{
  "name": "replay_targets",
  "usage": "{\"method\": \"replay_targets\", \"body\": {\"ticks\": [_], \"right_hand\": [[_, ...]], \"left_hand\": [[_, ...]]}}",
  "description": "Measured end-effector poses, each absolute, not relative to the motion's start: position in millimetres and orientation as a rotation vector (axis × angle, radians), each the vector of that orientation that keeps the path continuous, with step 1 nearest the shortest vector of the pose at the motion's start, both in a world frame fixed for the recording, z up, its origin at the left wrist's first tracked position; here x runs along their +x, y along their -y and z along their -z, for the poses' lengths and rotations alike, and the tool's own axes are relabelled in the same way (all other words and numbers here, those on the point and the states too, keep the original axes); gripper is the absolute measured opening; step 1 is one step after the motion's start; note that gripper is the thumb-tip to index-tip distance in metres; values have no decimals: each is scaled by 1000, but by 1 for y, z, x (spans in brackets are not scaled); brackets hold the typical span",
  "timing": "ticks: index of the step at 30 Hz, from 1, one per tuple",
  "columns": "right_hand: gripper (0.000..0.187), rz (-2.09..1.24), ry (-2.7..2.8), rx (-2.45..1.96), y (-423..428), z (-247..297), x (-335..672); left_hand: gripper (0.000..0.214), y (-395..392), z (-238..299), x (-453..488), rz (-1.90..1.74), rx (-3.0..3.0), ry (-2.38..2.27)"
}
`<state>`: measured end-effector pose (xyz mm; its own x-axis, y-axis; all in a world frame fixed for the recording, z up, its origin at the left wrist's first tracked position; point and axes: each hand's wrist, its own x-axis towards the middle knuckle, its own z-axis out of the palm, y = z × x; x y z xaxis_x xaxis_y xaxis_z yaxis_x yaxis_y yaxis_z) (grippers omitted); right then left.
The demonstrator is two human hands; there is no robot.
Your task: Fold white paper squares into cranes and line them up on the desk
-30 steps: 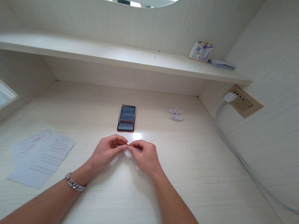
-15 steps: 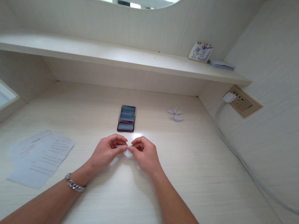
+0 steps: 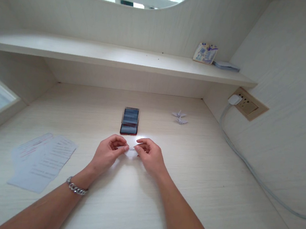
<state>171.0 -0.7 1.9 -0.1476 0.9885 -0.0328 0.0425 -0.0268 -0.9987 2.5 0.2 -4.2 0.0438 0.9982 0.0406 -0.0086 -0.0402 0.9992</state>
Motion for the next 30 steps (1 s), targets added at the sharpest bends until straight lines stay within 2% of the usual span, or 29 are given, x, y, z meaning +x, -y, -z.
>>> {"method": "replay_targets", "body": {"ticks": [6,12,17,22,30], "right_hand": [[15,-1267,1357,-1186,3,-4,168],[19,-1357,1307,-1173,1,-3,170],[15,-1188,1489,-1224,3,-4,167],[7,-1157,1526,-1247,4,-3,167],[5,-1071,1583,-1249,6,-7,167]], "left_hand": [[17,1,3,4,-1194,1267,-1134],[19,1,2,4,-1196,1238,-1117],[18,1,6,3,-1182,1273,-1107],[15,1,6,2,-1116,1250,-1073],[15,3,5,2,-1089,1366,-1091]]}}
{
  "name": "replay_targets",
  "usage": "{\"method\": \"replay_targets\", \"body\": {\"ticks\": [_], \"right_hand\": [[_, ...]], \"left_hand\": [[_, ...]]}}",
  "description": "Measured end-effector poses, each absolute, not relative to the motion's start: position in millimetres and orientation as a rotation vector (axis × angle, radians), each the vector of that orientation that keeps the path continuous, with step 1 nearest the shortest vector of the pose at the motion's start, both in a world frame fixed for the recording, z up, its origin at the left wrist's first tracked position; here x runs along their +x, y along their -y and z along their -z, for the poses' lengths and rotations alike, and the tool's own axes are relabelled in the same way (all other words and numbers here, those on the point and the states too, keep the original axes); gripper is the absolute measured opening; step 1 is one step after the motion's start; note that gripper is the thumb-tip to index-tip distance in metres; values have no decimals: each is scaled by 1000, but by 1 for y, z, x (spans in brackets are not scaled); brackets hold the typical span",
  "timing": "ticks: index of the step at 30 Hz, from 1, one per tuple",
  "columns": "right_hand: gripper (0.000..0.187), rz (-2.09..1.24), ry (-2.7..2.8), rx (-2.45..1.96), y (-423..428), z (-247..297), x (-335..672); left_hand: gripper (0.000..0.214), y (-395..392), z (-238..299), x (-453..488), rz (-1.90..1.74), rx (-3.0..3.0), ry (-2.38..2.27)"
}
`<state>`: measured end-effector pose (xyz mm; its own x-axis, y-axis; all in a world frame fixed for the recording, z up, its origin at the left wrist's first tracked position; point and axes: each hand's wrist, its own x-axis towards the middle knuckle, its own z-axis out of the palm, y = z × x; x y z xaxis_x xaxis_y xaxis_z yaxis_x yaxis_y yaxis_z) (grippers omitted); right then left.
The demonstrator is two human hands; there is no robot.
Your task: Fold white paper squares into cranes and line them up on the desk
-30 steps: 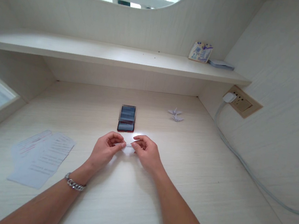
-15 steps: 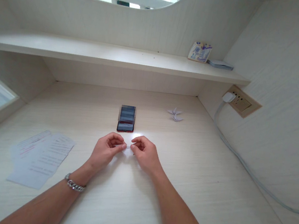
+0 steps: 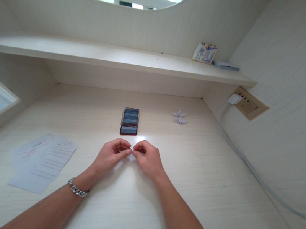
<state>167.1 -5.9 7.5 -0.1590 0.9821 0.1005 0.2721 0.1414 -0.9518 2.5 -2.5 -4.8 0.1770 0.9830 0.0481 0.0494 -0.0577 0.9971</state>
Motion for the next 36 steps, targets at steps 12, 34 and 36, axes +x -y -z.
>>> {"method": "replay_targets", "body": {"ticks": [12,34,36], "right_hand": [[12,-1049,1686,-1304,5,-7,170],[10,-1219,1602,-1188,3,-7,173],[9,-1239,1578,-1194,2,-7,175]], "left_hand": [[8,5,0,6,-1106,1460,-1107],[13,2,3,2,-969,1381,-1015],[14,1,3,1,-976,1352,-1009]]}}
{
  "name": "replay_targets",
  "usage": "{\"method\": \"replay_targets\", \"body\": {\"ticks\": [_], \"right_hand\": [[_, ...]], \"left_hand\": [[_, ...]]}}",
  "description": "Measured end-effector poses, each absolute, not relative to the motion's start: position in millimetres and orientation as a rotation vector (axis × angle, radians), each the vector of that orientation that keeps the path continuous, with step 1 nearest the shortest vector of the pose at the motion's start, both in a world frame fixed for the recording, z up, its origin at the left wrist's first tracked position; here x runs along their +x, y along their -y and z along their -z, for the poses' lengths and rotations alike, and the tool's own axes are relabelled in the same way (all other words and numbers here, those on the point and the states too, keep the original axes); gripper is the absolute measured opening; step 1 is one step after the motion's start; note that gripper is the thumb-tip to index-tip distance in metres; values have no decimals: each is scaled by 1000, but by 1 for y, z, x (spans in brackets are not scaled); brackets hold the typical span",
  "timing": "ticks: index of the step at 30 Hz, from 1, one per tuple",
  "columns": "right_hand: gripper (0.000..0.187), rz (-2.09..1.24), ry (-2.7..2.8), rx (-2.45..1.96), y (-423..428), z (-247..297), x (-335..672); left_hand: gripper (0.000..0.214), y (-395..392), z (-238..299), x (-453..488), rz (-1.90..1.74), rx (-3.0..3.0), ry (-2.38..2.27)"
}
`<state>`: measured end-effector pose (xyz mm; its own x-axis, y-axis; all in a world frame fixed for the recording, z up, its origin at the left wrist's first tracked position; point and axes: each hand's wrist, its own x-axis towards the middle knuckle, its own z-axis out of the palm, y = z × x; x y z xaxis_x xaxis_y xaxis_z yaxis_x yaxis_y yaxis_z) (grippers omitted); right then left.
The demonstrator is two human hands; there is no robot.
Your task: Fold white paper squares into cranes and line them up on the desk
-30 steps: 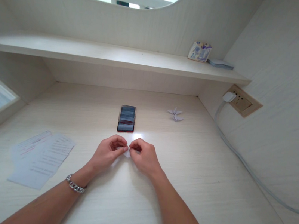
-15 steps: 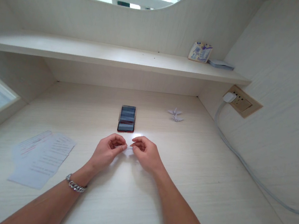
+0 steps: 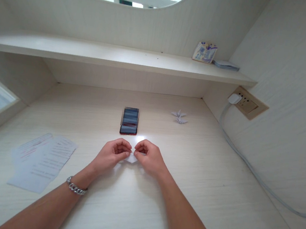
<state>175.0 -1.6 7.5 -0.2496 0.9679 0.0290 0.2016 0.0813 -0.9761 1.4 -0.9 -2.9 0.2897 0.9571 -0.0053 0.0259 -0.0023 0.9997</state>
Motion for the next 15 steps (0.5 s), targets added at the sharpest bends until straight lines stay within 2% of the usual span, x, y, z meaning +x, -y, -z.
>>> {"method": "replay_targets", "body": {"ticks": [6,11,15], "right_hand": [[9,-1223,1538,-1198,0,-7,177],[9,-1152,1487,-1191,0,-5,174],[15,-1171,1476,-1195,1,-4,173]], "left_hand": [[25,-2,4,0,-1043,1285,-1061],[14,-1,2,1,-1099,1290,-1070],[25,1,4,3,-1184,1233,-1091]]}}
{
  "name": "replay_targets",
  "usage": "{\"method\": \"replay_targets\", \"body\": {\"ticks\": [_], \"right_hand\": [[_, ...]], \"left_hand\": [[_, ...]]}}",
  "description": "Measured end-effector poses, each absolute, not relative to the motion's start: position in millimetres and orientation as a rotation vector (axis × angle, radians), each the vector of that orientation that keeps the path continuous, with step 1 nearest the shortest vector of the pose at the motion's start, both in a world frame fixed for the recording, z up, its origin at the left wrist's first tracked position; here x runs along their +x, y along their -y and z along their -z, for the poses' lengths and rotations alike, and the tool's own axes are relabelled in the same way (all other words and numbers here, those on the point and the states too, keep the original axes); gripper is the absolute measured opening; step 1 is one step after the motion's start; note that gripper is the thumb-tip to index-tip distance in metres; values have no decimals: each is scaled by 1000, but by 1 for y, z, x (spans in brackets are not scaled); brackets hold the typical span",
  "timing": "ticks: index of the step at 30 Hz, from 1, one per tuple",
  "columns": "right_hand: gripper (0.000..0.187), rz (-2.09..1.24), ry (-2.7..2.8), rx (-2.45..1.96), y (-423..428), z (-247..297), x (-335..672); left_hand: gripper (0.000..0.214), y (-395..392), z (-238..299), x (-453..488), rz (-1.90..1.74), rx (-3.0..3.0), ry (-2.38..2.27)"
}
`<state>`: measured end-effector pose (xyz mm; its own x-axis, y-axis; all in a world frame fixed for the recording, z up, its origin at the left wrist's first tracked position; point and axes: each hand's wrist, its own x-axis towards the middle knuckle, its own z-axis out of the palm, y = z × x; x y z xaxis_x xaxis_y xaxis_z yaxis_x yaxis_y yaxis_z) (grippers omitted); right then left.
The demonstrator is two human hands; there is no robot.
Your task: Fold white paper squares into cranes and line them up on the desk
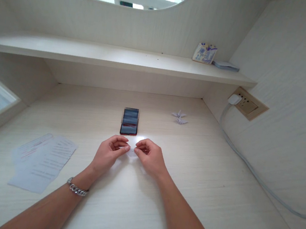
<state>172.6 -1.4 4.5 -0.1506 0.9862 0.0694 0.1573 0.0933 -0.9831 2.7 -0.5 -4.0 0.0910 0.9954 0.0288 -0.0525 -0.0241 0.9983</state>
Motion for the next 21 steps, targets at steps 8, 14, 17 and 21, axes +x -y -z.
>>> {"method": "replay_targets", "body": {"ticks": [8,14,17,21], "right_hand": [[19,-1180,1649,-1242,7,-8,168],[22,-1141,1387,-1257,1,1,163],[24,-1141,1387,-1290,1,2,163],[19,-1158,1490,-1316,5,-1,161]], "left_hand": [[39,3,0,6,-1221,1161,-1061],[26,2,2,11,-1096,1173,-1015],[21,1,6,10,-1125,1201,-1065],[19,1,7,7,-1180,1247,-1104]]}}
